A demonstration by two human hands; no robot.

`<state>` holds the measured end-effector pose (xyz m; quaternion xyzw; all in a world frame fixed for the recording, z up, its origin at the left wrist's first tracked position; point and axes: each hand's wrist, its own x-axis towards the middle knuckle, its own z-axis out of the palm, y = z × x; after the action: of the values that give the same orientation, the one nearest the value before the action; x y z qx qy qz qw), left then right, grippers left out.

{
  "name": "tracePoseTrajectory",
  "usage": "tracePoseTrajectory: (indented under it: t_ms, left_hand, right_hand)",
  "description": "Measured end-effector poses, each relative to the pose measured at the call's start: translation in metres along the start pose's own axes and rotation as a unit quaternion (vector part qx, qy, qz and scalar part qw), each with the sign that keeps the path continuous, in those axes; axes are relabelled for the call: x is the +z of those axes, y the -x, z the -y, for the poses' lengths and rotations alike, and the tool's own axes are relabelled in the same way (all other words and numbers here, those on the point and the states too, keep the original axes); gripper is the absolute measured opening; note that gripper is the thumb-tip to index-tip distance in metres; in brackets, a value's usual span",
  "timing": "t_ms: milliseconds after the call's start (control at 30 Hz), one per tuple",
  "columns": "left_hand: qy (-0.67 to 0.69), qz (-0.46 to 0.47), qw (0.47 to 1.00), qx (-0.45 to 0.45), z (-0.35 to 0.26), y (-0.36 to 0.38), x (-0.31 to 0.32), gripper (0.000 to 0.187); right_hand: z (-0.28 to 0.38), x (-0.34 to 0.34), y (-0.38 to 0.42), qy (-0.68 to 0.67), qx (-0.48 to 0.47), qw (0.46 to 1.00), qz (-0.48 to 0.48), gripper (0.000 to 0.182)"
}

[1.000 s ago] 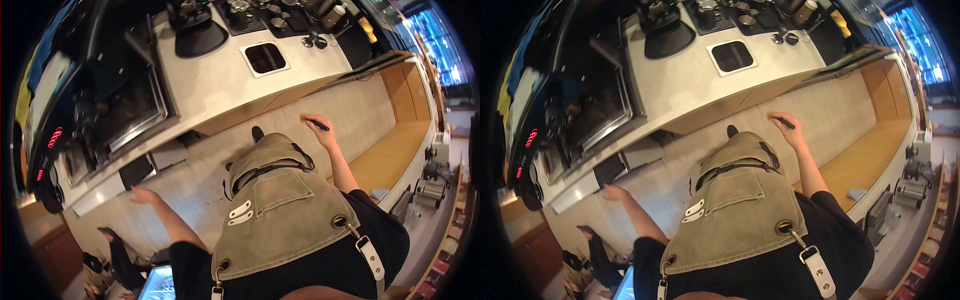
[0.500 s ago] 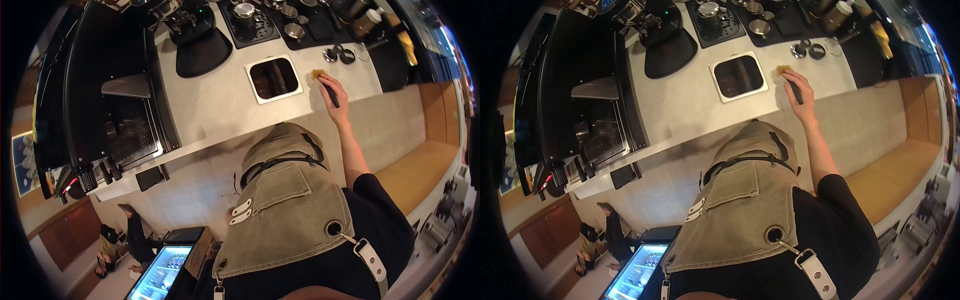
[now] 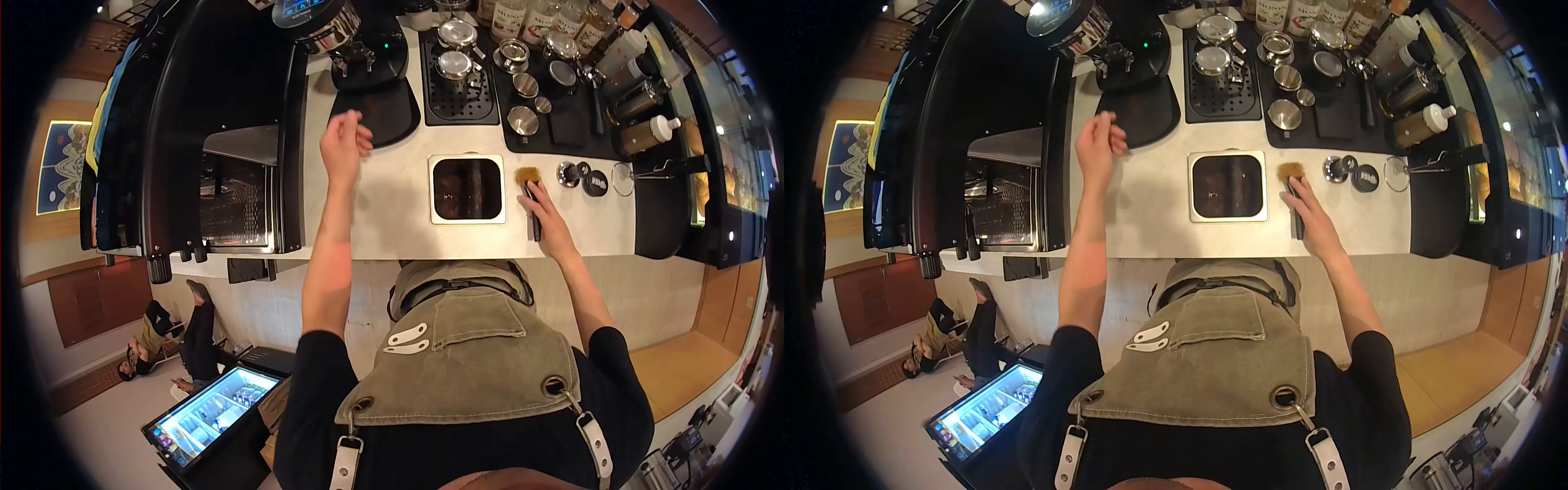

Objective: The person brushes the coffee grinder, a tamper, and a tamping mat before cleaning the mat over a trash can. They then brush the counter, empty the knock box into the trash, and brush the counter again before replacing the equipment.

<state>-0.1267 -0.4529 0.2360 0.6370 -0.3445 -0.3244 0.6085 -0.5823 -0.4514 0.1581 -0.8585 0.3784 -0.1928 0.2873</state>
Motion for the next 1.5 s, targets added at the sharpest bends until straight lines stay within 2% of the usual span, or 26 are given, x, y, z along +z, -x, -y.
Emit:
tracePoseTrajectory:
  t_ms: [67, 167, 267, 367, 400, 433, 500, 567, 633, 700, 800, 900, 1033, 1133, 1267, 1367, 1467, 1500]
  left_hand:
    - [0.013, -0.046, 0.999, 0.023, 0.011, -0.051, 0.002, 0.027]
    - [-0.038, -0.094, 0.995, -0.011, 0.021, -0.107, 0.000, 0.024]
    - [-0.052, -0.049, 0.996, -0.059, 0.037, -0.137, -0.008, 0.026]
    - [-0.048, -0.019, 0.995, -0.089, 0.037, -0.149, -0.010, 0.027]
    - [-0.042, -0.012, 0.995, -0.092, 0.036, -0.151, -0.010, 0.028]
    - [-0.044, -0.002, 0.995, -0.089, 0.036, -0.154, -0.010, 0.029]
    - [-0.050, 0.019, 0.995, -0.084, 0.039, -0.158, -0.013, 0.031]
    - [-0.071, 0.045, 0.990, -0.112, 0.038, -0.163, -0.017, 0.026]
    - [-0.108, 0.066, 0.985, -0.117, 0.036, -0.172, -0.016, 0.025]
    - [-0.154, 0.076, 0.980, -0.101, 0.039, -0.178, -0.014, 0.027]
    - [-0.182, 0.056, 0.975, -0.118, 0.032, -0.177, -0.008, 0.024]
    - [-0.175, 0.059, 0.974, -0.133, 0.033, -0.180, -0.008, 0.021]
    - [-0.138, 0.061, 0.978, -0.145, 0.040, -0.186, -0.005, 0.019]
    - [-0.219, 0.020, 0.961, -0.167, 0.049, -0.199, 0.003, 0.030]
    - [-0.205, 0.028, 0.959, -0.192, 0.041, -0.196, 0.004, 0.034]
    - [-0.219, 0.005, 0.959, -0.181, 0.061, -0.209, 0.008, 0.033]
    - [-0.225, -0.026, 0.965, -0.132, 0.086, -0.226, 0.010, 0.016]
    - [-0.220, -0.015, 0.964, -0.149, 0.085, -0.223, 0.009, 0.014]
  right_hand:
    - [0.002, -0.009, -0.002, 0.031, 0.001, 0.999, 0.041, 0.062]
    - [0.001, -0.018, -0.004, 0.061, 0.004, 0.995, 0.085, 0.062]
    - [0.020, -0.029, -0.009, 0.108, 0.007, 0.990, 0.088, 0.059]
    - [0.076, 0.001, -0.042, -0.023, -0.010, 0.996, -0.085, 0.049]
    - [0.097, 0.021, -0.063, -0.146, 0.059, 0.986, -0.061, 0.042]
    - [0.114, 0.046, -0.089, -0.267, 0.125, 0.955, -0.038, 0.036]
    - [0.139, 0.089, -0.145, -0.361, 0.191, 0.912, 0.028, 0.035]
    - [0.137, 0.146, -0.197, -0.546, 0.264, 0.794, 0.053, 0.045]
    - [0.148, 0.172, -0.238, -0.638, 0.353, 0.683, 0.042, 0.047]
    - [0.150, 0.197, -0.265, -0.667, 0.384, 0.638, -0.022, 0.035]
    - [0.163, 0.219, -0.284, -0.680, 0.375, 0.625, -0.081, 0.031]
    - [0.177, 0.218, -0.276, -0.665, 0.347, 0.656, -0.087, 0.030]
    - [0.163, 0.239, -0.271, -0.665, 0.302, 0.676, -0.094, 0.032]
    - [0.162, 0.247, -0.276, -0.653, 0.286, 0.693, -0.107, 0.032]
    - [0.172, 0.242, -0.274, -0.547, 0.322, 0.757, -0.155, 0.038]
    - [0.181, 0.230, -0.268, -0.515, 0.360, 0.762, -0.155, 0.040]
    - [0.187, 0.246, -0.246, -0.549, 0.326, 0.755, -0.149, 0.040]
    - [0.191, 0.252, -0.238, -0.558, 0.322, 0.751, -0.149, 0.039]
